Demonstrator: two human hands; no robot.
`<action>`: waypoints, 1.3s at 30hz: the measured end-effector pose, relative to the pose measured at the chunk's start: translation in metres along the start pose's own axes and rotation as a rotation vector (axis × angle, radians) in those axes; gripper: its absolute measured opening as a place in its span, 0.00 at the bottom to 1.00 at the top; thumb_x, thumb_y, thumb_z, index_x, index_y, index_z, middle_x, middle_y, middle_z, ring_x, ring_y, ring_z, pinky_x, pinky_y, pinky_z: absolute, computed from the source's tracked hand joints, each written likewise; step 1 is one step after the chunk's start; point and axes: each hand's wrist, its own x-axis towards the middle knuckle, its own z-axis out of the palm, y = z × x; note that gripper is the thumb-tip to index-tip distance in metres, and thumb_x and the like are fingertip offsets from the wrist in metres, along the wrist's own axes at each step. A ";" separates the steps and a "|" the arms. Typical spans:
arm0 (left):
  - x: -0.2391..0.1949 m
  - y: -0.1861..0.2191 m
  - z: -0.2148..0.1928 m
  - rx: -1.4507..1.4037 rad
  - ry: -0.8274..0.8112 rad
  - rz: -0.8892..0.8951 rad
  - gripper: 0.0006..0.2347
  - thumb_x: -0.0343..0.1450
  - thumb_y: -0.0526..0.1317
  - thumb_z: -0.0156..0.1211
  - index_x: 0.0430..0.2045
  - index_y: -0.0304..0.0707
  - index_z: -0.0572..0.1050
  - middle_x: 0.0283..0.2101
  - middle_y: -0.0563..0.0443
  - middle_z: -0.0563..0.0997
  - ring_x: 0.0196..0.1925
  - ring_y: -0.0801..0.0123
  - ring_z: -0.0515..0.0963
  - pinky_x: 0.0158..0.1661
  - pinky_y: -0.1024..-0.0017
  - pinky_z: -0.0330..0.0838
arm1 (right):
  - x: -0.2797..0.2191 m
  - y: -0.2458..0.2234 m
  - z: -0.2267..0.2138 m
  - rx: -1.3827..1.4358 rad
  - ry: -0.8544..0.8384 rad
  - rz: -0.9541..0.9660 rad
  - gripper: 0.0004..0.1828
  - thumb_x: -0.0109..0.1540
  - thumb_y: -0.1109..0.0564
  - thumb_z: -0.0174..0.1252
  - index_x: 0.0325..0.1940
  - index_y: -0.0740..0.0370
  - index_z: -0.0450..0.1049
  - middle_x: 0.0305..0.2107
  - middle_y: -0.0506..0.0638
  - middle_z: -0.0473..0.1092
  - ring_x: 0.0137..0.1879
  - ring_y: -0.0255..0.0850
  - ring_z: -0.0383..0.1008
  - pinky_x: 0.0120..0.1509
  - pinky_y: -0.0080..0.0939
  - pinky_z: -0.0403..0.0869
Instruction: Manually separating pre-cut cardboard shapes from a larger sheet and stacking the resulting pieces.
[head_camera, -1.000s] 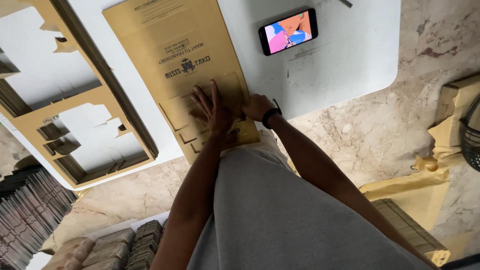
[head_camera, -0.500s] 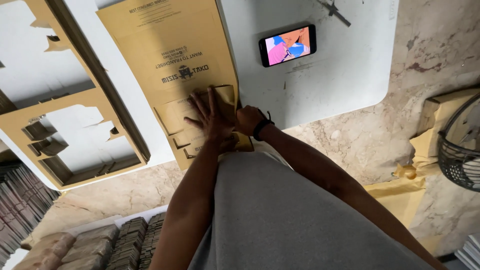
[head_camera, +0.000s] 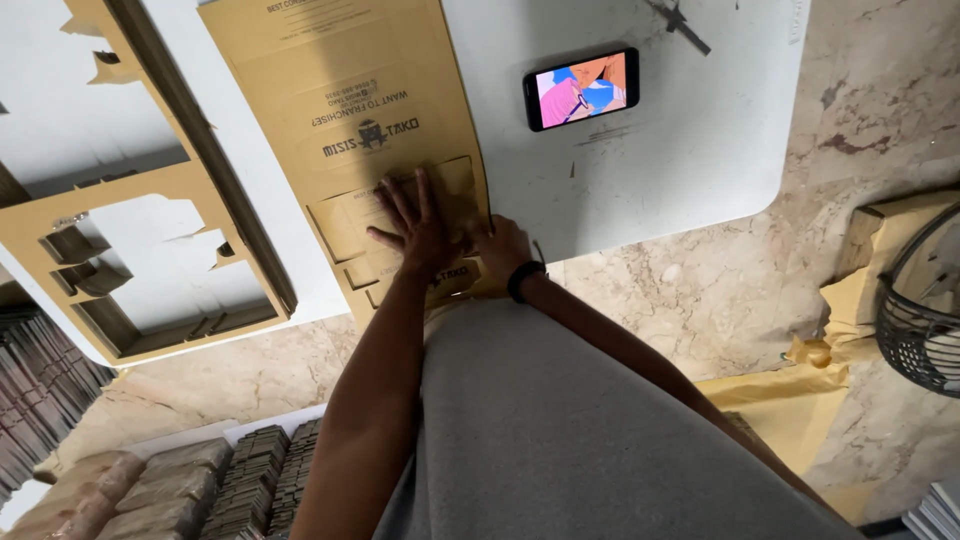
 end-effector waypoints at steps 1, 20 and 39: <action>0.002 -0.001 0.003 -0.001 0.000 0.000 0.53 0.68 0.49 0.70 0.75 0.64 0.24 0.75 0.34 0.15 0.76 0.38 0.14 0.61 0.20 0.13 | 0.011 0.009 0.009 -0.001 0.000 0.000 0.28 0.68 0.34 0.48 0.41 0.60 0.76 0.32 0.56 0.77 0.42 0.50 0.79 0.43 0.52 0.75; 0.003 -0.055 0.018 -0.133 0.180 0.262 0.55 0.57 0.41 0.80 0.75 0.56 0.41 0.76 0.29 0.29 0.77 0.33 0.29 0.63 0.18 0.29 | 0.035 0.044 0.021 0.386 0.097 0.009 0.29 0.69 0.33 0.48 0.54 0.61 0.72 0.31 0.54 0.73 0.43 0.47 0.75 0.49 0.49 0.69; 0.036 -0.201 0.043 0.395 0.135 0.001 0.14 0.68 0.47 0.60 0.35 0.35 0.70 0.34 0.42 0.79 0.36 0.43 0.87 0.31 0.52 0.84 | -0.025 -0.075 0.108 -0.192 -0.360 -0.122 0.18 0.58 0.43 0.59 0.28 0.61 0.79 0.17 0.52 0.74 0.18 0.40 0.72 0.24 0.38 0.74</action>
